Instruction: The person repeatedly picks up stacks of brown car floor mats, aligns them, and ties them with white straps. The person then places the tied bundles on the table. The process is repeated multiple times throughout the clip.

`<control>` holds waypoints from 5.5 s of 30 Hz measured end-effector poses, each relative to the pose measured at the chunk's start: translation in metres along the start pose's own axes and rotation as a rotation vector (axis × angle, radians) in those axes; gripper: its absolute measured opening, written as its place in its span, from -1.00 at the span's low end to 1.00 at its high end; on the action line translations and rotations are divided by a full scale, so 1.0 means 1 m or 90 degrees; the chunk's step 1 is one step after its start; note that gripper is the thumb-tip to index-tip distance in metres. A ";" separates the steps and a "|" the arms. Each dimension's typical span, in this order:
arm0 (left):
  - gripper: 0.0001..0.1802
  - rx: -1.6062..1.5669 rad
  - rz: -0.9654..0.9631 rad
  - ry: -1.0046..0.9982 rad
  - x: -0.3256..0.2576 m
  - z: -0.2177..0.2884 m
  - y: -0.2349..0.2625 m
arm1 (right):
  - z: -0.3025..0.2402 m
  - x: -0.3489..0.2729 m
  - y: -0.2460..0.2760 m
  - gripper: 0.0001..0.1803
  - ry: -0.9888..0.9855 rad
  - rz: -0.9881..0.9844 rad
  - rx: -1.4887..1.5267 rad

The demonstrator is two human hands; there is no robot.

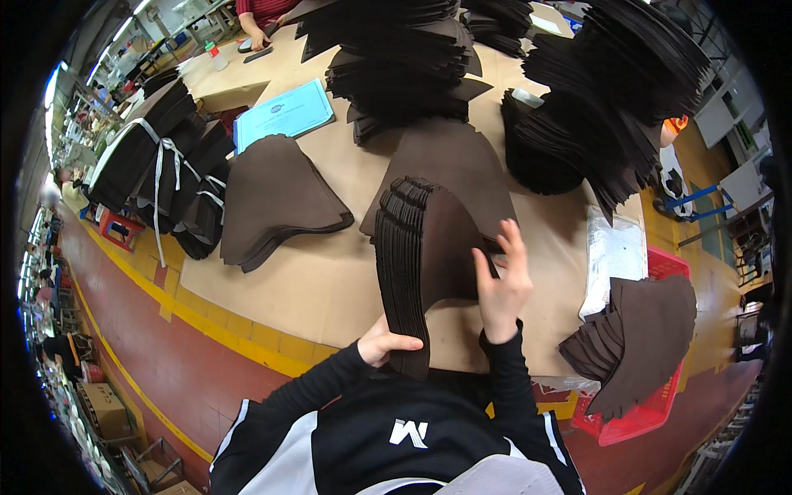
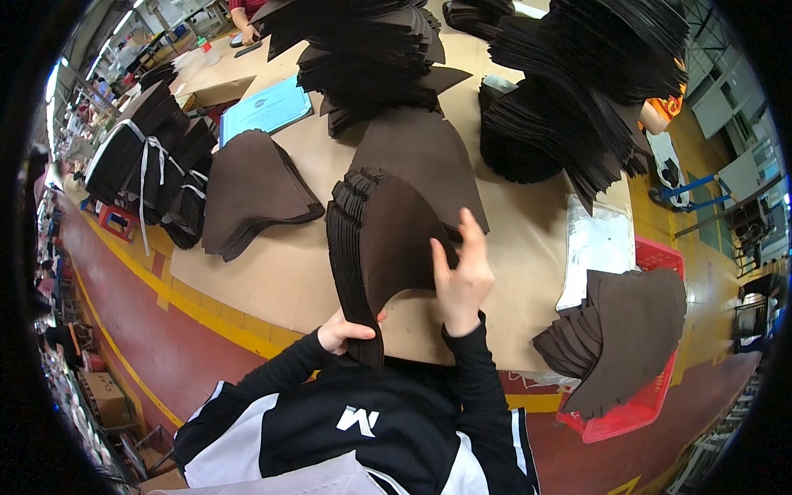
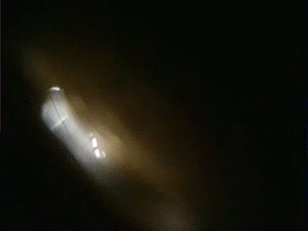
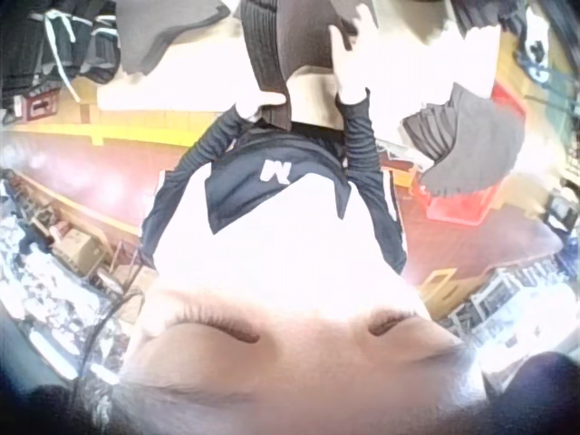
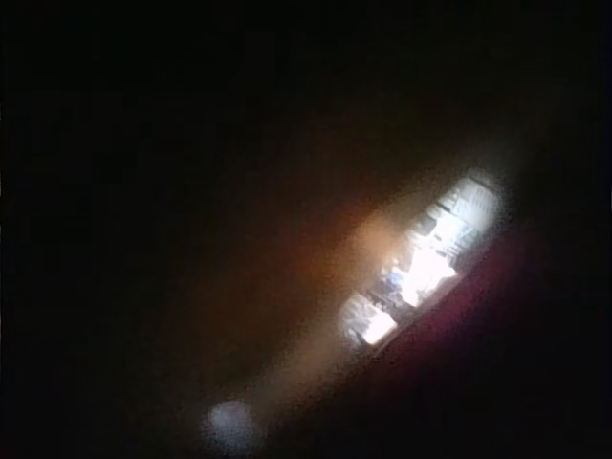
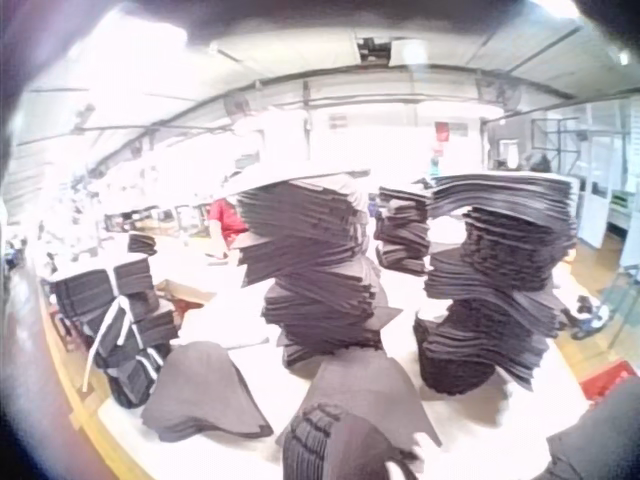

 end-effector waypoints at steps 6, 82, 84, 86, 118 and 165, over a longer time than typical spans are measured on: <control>0.15 0.183 -0.028 -0.113 0.009 -0.012 -0.017 | 0.005 -0.036 0.032 -0.53 -0.154 -0.095 0.382; 0.32 0.172 -0.016 -0.108 0.017 -0.031 -0.008 | -0.053 -0.036 0.050 -0.66 0.029 0.028 -0.079; 0.33 0.172 -0.014 -0.107 0.018 -0.035 -0.006 | -0.057 -0.035 0.050 -0.73 0.015 0.016 -0.084; 0.33 0.170 -0.022 -0.122 0.017 -0.034 -0.007 | -0.062 -0.032 0.052 -0.72 0.015 0.012 -0.062; 0.49 0.174 -0.065 -0.207 0.023 -0.047 -0.004 | -0.075 -0.022 0.051 -0.77 -0.001 0.013 -0.157; -0.10 -0.145 -0.249 -0.017 0.011 -0.029 0.016 | 0.018 -0.031 0.070 0.07 -0.042 0.002 0.373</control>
Point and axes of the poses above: each hand's wrist, its own x-axis towards the middle knuckle, its own y-axis out of the back of the hand, z = x × y, the point moved 5 cm from there along x, towards the middle knuckle, and after that the axes turned 3 degrees about -z, right-handed, at the moved point
